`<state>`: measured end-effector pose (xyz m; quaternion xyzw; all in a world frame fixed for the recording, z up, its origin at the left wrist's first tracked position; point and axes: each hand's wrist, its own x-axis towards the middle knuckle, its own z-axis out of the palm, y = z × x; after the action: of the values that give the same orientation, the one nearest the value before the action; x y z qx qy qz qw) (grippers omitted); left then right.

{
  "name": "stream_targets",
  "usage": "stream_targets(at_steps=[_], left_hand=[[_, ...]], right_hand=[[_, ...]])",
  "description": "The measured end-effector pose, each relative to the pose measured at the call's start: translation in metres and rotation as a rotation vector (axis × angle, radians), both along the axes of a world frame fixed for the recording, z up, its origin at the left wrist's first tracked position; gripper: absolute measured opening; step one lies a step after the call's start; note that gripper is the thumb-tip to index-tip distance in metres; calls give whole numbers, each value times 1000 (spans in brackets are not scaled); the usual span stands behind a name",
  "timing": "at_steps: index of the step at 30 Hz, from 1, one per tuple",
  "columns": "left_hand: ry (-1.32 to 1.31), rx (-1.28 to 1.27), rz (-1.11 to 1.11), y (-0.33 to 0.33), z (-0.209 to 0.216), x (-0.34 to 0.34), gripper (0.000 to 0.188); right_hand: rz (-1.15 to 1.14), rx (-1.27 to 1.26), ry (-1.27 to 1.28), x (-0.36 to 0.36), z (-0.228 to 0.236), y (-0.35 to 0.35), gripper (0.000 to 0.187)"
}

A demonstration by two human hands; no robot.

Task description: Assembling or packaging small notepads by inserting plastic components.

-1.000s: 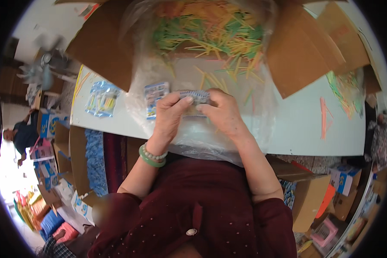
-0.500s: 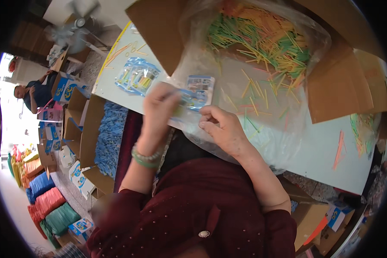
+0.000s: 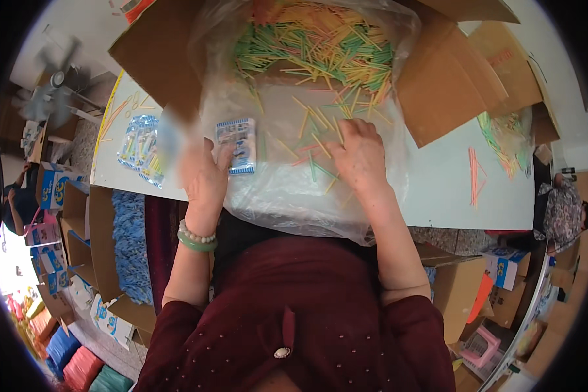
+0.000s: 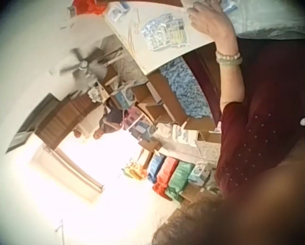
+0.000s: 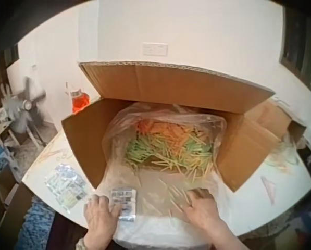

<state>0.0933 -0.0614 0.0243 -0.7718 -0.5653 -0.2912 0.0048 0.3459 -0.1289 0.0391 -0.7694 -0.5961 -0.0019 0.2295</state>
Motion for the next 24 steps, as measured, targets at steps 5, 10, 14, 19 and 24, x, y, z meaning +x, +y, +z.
stream_targets(at_steps=[5, 10, 14, 19, 24], left_hand=[[-22, 77, -350, -18, -2, 26, 13], [48, -168, -840, -51, -8, 57, 13], [-98, -246, -786, -54, -13, 56, 21], [-100, -310, -845, -52, -16, 54, 23], [-146, -354, -862, -50, -18, 53, 24]], right_hand=[[178, -381, -68, -15, 20, -10, 41], [336, -343, 43, 7, 12, -35, 40], [751, -87, -41, 9, 11, -27, 38], [797, 47, -187, 21, -32, 13, 35], [510, 15, -380, 36, -37, 54, 37]])
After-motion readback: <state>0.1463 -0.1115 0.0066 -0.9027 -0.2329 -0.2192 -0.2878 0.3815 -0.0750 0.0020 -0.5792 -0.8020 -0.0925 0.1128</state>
